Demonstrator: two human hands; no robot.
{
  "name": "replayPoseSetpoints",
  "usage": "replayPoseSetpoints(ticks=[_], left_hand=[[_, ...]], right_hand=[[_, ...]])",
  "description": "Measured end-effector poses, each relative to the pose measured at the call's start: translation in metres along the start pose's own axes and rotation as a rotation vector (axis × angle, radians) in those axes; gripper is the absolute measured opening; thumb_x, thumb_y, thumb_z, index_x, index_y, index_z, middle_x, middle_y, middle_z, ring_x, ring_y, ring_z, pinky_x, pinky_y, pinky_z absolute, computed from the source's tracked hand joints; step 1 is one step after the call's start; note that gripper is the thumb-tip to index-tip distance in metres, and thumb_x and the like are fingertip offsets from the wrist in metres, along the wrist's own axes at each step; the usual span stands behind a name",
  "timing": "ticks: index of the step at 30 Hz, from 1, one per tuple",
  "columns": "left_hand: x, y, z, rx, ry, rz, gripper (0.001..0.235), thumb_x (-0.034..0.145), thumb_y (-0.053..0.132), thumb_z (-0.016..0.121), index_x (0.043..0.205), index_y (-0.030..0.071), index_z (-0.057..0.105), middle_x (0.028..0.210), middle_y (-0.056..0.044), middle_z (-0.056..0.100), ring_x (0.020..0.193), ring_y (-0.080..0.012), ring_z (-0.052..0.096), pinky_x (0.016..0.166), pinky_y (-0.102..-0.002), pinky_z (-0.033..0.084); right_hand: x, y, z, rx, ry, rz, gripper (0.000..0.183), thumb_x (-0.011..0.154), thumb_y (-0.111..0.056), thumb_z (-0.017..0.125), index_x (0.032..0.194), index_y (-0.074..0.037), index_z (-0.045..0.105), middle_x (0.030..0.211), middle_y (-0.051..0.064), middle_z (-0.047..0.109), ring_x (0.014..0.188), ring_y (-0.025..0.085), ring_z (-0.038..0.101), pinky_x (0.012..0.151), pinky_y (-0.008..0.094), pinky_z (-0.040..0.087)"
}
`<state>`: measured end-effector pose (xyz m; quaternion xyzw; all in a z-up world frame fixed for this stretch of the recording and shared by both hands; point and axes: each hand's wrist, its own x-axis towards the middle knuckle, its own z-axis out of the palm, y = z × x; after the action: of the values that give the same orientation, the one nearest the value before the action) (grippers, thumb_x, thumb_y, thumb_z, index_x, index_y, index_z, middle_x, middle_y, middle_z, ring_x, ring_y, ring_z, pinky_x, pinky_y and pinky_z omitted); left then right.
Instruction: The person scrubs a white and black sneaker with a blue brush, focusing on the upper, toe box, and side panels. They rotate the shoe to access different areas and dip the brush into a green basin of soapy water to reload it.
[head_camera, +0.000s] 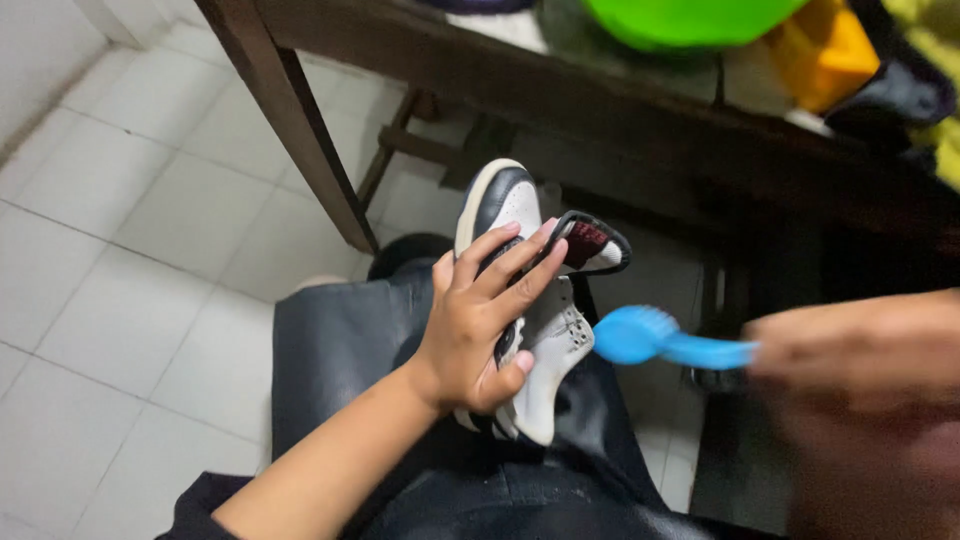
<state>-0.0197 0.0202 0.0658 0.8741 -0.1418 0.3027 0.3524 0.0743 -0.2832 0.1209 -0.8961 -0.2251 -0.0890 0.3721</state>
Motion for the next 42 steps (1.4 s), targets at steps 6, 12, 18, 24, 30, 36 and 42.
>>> replayPoseSetpoints(ticks=[6, 12, 18, 24, 30, 36, 42], left_hand=[[-0.020, -0.034, 0.064, -0.247, -0.128, -0.010, 0.089, 0.086, 0.069, 0.024, 0.160, 0.022, 0.040, 0.163, 0.000, 0.045, 0.151, -0.0263, 0.037, 0.110, -0.042, 0.019], [-0.022, -0.038, 0.068, -0.276, -0.159, -0.066, 0.090, 0.089, 0.071, 0.023, 0.162, 0.021, 0.035, 0.164, 0.001, 0.042, 0.153, -0.0243, 0.034, 0.109, -0.039, 0.017], [-0.025, -0.040, 0.068, -0.271, -0.156, -0.074, 0.092, 0.090, 0.074, 0.021, 0.163, 0.018, 0.033, 0.163, -0.002, 0.042, 0.153, -0.0252, 0.032, 0.112, -0.040, 0.015], [-0.025, -0.039, 0.068, -0.254, -0.161, -0.079, 0.093, 0.090, 0.074, 0.021, 0.164, 0.020, 0.030, 0.167, 0.000, 0.039, 0.157, -0.0230, 0.029, 0.113, -0.039, 0.015], [-0.024, -0.034, 0.060, -0.307, -0.177, -0.122, 0.095, 0.088, 0.074, 0.021, 0.165, 0.021, 0.029, 0.167, 0.001, 0.038, 0.157, -0.0226, 0.028, 0.114, -0.038, 0.013], [-0.019, -0.030, 0.048, -0.243, -0.233, -0.107, 0.091, 0.095, 0.075, 0.006, 0.164, 0.019, 0.026, 0.167, -0.010, 0.044, 0.158, -0.0346, 0.035, 0.110, -0.054, 0.030], [-0.018, -0.018, 0.055, -0.160, -0.216, -0.178, 0.086, 0.095, 0.071, 0.011, 0.164, 0.023, 0.026, 0.169, -0.005, 0.041, 0.160, -0.0348, 0.035, 0.098, -0.055, 0.040]], right_hand=[[-0.049, -0.016, 0.149, 1.676, -0.180, 0.450, 0.048, 0.102, -0.022, 0.037, 0.055, -0.016, 0.028, 0.040, 0.001, 0.018, 0.035, 0.021, 0.013, 0.035, 0.037, 0.016], [-0.003, -0.003, 0.118, 1.196, 0.036, 0.146, 0.058, 0.110, -0.049, 0.021, 0.060, -0.019, 0.022, 0.036, 0.002, 0.017, 0.028, 0.023, 0.018, 0.034, 0.037, 0.025], [-0.016, -0.007, 0.152, 1.426, -0.229, 0.348, 0.060, 0.113, -0.035, 0.029, 0.057, -0.013, 0.032, 0.033, 0.010, 0.030, 0.027, 0.024, 0.026, 0.032, 0.034, 0.025], [-0.004, -0.043, 0.137, 1.317, 0.022, -0.042, 0.052, 0.110, -0.038, 0.017, 0.063, -0.019, 0.028, 0.035, 0.000, 0.025, 0.022, 0.014, 0.022, 0.026, 0.025, 0.019], [0.019, -0.024, 0.136, 1.198, -0.244, 0.056, 0.054, 0.114, -0.035, 0.024, 0.064, -0.015, 0.029, 0.040, 0.005, 0.028, 0.029, 0.020, 0.029, 0.031, 0.027, 0.023], [-0.019, -0.040, 0.131, 1.165, -0.452, 0.114, 0.054, 0.105, -0.036, 0.045, 0.059, -0.010, 0.036, 0.048, 0.004, 0.029, 0.039, 0.019, 0.029, 0.041, 0.035, 0.026], [0.005, -0.037, 0.102, 1.050, -0.059, 0.034, 0.057, 0.106, -0.055, 0.037, 0.064, -0.018, 0.029, 0.045, 0.003, 0.017, 0.037, 0.018, 0.016, 0.046, 0.033, 0.026]])
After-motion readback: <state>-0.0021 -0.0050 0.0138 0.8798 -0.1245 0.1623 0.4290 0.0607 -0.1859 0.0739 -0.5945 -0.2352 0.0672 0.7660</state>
